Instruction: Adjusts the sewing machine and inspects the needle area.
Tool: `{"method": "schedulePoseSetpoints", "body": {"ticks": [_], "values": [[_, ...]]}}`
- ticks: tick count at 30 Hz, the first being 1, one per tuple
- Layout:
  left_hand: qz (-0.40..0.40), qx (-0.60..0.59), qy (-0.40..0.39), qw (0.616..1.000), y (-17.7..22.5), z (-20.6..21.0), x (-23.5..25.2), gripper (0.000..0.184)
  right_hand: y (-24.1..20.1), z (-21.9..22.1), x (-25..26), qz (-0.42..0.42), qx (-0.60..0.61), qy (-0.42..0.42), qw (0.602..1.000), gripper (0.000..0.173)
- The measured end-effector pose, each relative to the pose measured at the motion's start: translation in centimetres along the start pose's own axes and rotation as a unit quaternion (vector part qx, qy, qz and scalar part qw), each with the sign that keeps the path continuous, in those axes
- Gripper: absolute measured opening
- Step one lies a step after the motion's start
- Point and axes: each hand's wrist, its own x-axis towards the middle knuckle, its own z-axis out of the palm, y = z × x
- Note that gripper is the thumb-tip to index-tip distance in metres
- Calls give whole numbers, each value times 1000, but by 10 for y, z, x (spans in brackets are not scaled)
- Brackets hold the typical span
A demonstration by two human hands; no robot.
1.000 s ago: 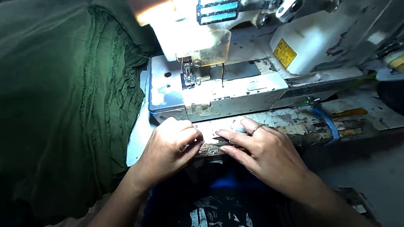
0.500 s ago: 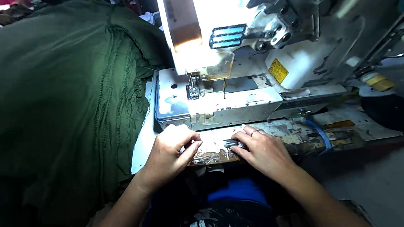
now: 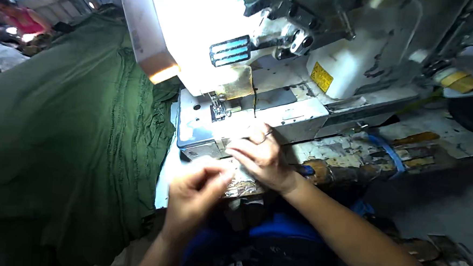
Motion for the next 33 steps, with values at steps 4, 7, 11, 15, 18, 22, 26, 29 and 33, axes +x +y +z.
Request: {"method": "schedulePoseSetpoints", "body": {"ticks": [4, 7, 11, 15, 18, 22, 26, 29, 33], "values": [[7, 222, 104, 969, -36, -11, 59, 11, 8, -8, 1, 39, 24, 87, 995, 8], [-1, 300, 131, 945, -57, -6, 78, 12, 12, -11, 0, 27, 15, 96, 995, 8], [-24, 342, 131, 930, -57, -2, 79, 11, 14, -10, 0, 14, 14, 103, 995, 10], [-57, 344, 127, 928, -53, -1, 83, 9, 12, -11, 2, 17, 2, 96, 995, 8], [-77, 323, 128, 935, -52, -1, 85, 8, 10, -12, 2, 26, -7, 93, 995, 8], [-118, 317, 130, 932, -50, -2, 89, 8, 10, -11, 2, 31, -4, 95, 995, 6], [-132, 325, 124, 928, -47, -2, 91, 7, 9, -12, 2, 32, 6, 89, 996, 7], [-139, 322, 127, 928, -47, -2, 92, 6, 9, -12, 3, 34, 6, 91, 995, 7], [-140, 319, 122, 929, -48, -3, 93, 7, 9, -11, 4, 39, 9, 88, 995, 7]]}}
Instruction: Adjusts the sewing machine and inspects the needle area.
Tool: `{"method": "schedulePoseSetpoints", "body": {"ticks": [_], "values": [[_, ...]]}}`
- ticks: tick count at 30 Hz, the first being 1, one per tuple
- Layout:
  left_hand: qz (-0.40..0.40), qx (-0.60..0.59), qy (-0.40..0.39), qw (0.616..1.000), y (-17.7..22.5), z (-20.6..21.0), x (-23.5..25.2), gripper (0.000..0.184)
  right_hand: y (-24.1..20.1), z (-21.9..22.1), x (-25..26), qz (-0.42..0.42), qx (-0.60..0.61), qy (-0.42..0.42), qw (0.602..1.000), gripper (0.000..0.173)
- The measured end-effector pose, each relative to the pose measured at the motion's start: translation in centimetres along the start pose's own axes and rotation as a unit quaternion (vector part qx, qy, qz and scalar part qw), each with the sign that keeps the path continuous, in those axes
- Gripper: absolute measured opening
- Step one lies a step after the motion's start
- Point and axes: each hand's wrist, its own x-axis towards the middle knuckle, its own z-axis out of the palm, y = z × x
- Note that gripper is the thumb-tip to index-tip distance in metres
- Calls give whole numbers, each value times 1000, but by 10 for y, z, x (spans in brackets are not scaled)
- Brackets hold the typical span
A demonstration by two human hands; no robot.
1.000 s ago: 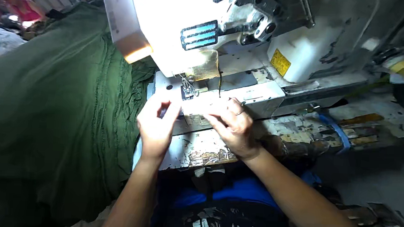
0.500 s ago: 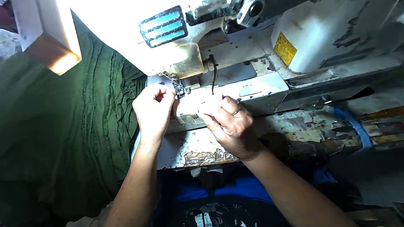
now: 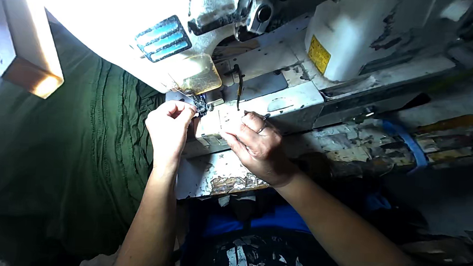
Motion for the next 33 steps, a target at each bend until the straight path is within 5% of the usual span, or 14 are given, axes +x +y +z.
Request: {"method": "schedulePoseSetpoints", "body": {"ticks": [33], "values": [[39, 33, 57, 997, -2, 10, -6, 14, -3, 2, -1, -3, -11, 16, 1000, 6]]}}
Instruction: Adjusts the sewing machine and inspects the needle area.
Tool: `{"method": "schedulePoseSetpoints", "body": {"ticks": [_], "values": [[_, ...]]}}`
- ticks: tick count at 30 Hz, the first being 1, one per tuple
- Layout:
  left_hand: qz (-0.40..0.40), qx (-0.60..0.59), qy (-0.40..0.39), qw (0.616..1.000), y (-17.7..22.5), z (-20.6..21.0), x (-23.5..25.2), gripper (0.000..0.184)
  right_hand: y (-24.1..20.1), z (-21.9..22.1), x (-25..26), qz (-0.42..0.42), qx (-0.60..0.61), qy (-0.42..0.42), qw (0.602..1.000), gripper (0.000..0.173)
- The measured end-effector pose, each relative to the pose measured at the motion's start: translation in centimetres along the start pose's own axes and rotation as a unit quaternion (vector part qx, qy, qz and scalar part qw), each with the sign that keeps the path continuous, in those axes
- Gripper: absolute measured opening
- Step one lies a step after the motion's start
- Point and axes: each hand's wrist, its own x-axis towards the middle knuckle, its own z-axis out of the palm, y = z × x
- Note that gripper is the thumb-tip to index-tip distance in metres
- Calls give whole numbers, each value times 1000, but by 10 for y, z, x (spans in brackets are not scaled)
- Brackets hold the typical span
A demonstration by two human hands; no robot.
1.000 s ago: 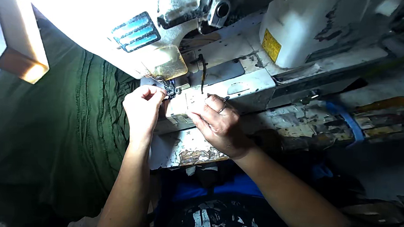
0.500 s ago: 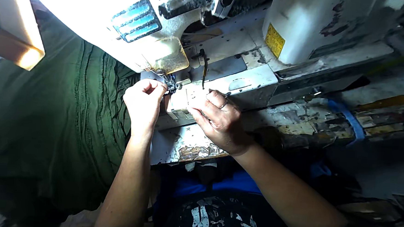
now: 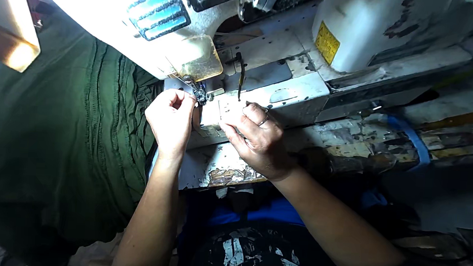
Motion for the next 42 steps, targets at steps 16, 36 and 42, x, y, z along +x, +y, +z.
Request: {"method": "schedulePoseSetpoints", "body": {"ticks": [16, 36, 42], "values": [[-36, 22, -17, 999, 4, -1, 7, 15, -1, 0, -1, 11, 6, -11, 1000, 10], [-38, 13, -6, 999, 3, 0, 6, 15, -1, 2, -2, 13, 5, 10, 1000, 6], [-61, 6, -38, 997, 5, -4, 12, 15, -1, 3, 2, 0, 3, 12, 1000, 5]]}}
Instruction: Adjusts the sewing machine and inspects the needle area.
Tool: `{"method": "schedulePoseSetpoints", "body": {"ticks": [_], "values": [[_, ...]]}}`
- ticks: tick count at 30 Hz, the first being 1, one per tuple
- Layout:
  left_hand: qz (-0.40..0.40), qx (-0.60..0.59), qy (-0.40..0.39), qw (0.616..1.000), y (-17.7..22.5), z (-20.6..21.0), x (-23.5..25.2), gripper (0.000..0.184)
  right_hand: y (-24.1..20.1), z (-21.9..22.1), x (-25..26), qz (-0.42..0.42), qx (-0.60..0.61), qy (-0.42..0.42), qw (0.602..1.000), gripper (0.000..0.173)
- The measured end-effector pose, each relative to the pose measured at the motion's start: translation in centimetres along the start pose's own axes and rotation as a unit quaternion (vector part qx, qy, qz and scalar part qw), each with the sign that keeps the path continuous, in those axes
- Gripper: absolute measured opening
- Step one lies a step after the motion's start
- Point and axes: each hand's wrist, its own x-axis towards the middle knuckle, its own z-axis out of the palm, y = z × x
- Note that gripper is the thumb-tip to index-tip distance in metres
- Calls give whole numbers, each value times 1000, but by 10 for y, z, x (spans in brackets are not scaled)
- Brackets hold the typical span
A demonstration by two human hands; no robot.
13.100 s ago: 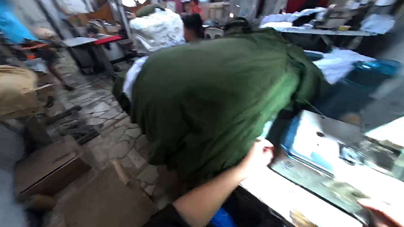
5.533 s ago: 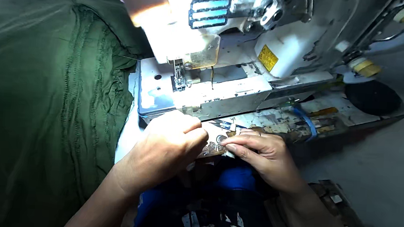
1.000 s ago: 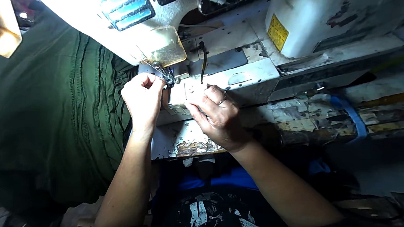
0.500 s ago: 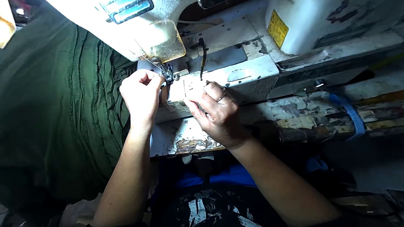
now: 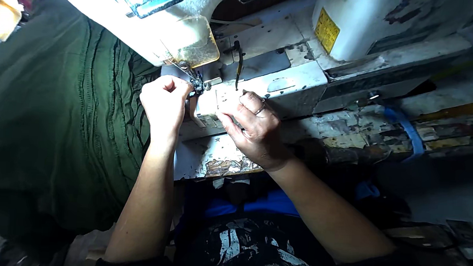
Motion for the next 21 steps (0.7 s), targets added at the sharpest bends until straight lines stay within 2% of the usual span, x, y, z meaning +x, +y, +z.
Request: {"method": "schedulePoseSetpoints", "body": {"ticks": [5, 8, 21], "values": [[-50, -40, -47, 997, 9, -5, 7, 23, 0, 0, 0, 3, -1, -2, 1000, 6], [-65, -68, -70, 993, 11, -8, 10, 22, 0, 0, 0, 0, -5, -1, 1000, 6], [-70, -83, -135, 985, 11, -16, 21, 24, -1, 1, 0, 8, 2, -4, 1000, 6]]}}
